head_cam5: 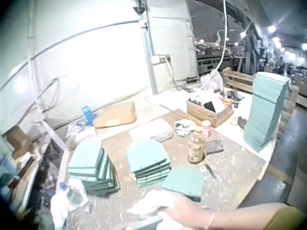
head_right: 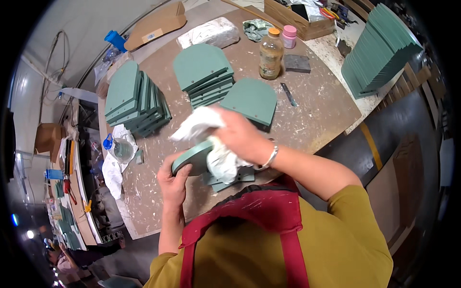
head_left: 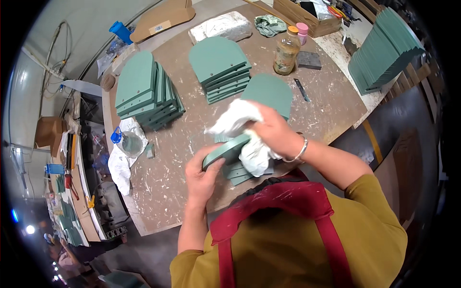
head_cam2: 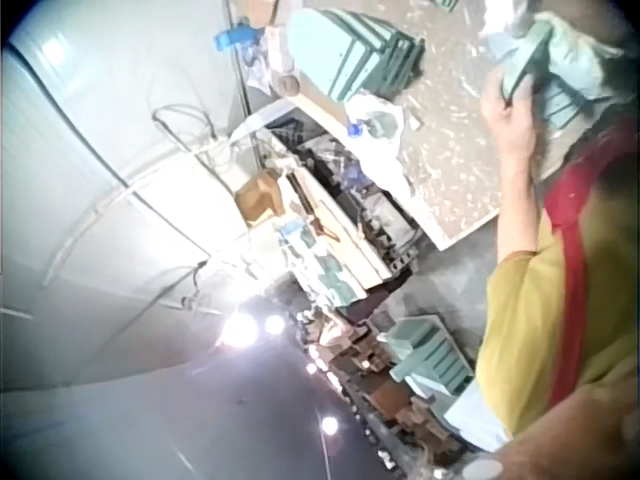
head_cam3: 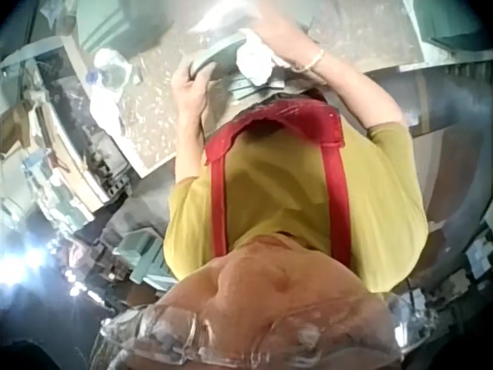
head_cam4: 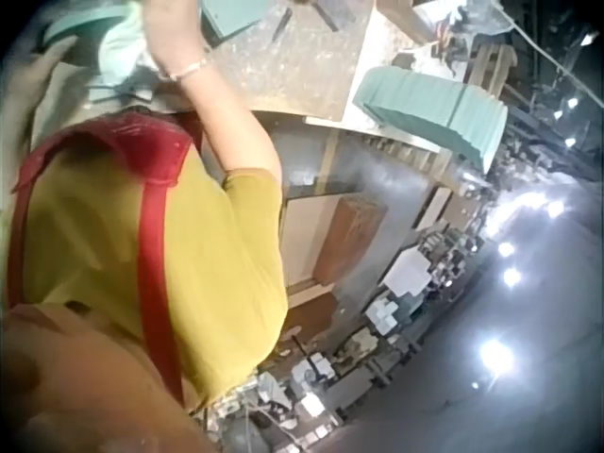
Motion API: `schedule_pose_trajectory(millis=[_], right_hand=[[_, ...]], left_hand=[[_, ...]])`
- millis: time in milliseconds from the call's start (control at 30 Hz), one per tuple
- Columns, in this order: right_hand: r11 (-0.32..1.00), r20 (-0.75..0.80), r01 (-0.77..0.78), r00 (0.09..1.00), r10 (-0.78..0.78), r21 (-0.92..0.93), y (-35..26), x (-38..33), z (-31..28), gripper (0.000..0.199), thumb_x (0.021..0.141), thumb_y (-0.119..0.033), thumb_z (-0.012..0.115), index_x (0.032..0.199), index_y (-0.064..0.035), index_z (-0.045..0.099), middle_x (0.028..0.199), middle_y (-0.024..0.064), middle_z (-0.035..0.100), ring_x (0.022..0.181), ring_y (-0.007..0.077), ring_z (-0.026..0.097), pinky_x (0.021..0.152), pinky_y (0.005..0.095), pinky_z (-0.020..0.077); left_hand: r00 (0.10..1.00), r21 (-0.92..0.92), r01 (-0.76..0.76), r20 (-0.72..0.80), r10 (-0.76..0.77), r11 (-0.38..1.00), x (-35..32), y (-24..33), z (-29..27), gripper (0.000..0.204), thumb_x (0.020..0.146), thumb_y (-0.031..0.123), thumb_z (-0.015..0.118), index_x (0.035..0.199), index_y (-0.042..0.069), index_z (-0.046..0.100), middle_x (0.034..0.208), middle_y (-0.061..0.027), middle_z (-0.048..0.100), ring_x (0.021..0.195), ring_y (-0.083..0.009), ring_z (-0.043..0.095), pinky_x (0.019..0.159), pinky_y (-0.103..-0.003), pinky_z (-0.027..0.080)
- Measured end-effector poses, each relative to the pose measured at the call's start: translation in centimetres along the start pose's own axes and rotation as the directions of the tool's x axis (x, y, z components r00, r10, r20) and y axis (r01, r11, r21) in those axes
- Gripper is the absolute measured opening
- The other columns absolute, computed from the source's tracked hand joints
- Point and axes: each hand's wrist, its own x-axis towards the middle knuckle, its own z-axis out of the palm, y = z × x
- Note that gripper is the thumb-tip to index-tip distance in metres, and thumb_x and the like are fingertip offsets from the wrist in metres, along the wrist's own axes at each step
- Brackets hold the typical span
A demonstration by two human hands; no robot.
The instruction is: The person cleans green wooden chair components using a cloth and a liquid from a bottle, then stacks them on a workbench.
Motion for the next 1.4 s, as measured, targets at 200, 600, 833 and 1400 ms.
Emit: schedule_pose_trajectory(millis=[200, 600, 833, 1400], right_hand=[[0.984, -0.173, -0.118, 0.975, 0.140, 0.133, 6.3, -2.6, 0.0, 0.030, 0.089, -0.008, 0.048, 0.116, 0.0031, 0.054, 0.109, 0.0102, 0.061, 0.103, 0.0176, 0.056, 0.092, 0.0293, 0.0410], [0.967, -0.150, -0.131, 0.975, 0.166, 0.220, 8.3, -2.7, 1.2, 0.027, 0.092, -0.009, 0.052, 0.117, 0.0008, 0.053, 0.101, 0.0045, 0.062, 0.090, 0.0138, 0.059, 0.079, 0.0263, 0.0475], [0.914, -0.039, -0.098, 0.992, 0.123, 0.393, -0.6, 0.2, 1.3, 0.029, 0.090, 0.000, 0.045, 0.118, 0.0009, 0.052, 0.104, 0.0041, 0.061, 0.090, 0.0098, 0.058, 0.077, 0.0244, 0.0480], [0.869, 0.290, 0.260, 0.946, -0.143, -0.421, 1.4, -4.8, -0.3, 0.048, 0.076, 0.004, 0.057, 0.123, -0.0049, 0.051, 0.132, 0.0183, 0.049, 0.117, 0.0345, 0.052, 0.096, 0.0364, 0.0437]], left_hand=[[0.998, -0.071, -0.053, -0.020, 0.052, 0.996, -0.2, -1.7, -1.2, 0.023, 0.081, 0.003, 0.064, 0.104, -0.002, 0.062, 0.102, -0.0097, 0.066, 0.092, -0.0148, 0.059, 0.083, -0.028, 0.046], [0.967, -0.703, -0.022, -0.195, -0.164, 0.711, 0.8, -4.9, -9.7, 0.028, 0.085, 0.015, 0.065, 0.109, 0.004, 0.056, 0.104, -0.0081, 0.062, 0.098, -0.0237, 0.059, 0.088, -0.039, 0.048], [0.995, -0.946, 0.004, -0.029, -0.097, 0.324, 2.4, -9.3, -9.2, 0.026, 0.089, 0.025, 0.060, 0.105, 0.005, 0.059, 0.095, -0.0076, 0.062, 0.087, -0.0248, 0.059, 0.081, -0.041, 0.049], [0.900, -0.811, -0.018, -0.268, -0.344, 0.584, 2.6, -5.0, -9.2, 0.035, 0.097, 0.023, 0.048, 0.123, -0.001, 0.051, 0.122, -0.0119, 0.057, 0.112, -0.0242, 0.054, 0.099, -0.040, 0.043]])
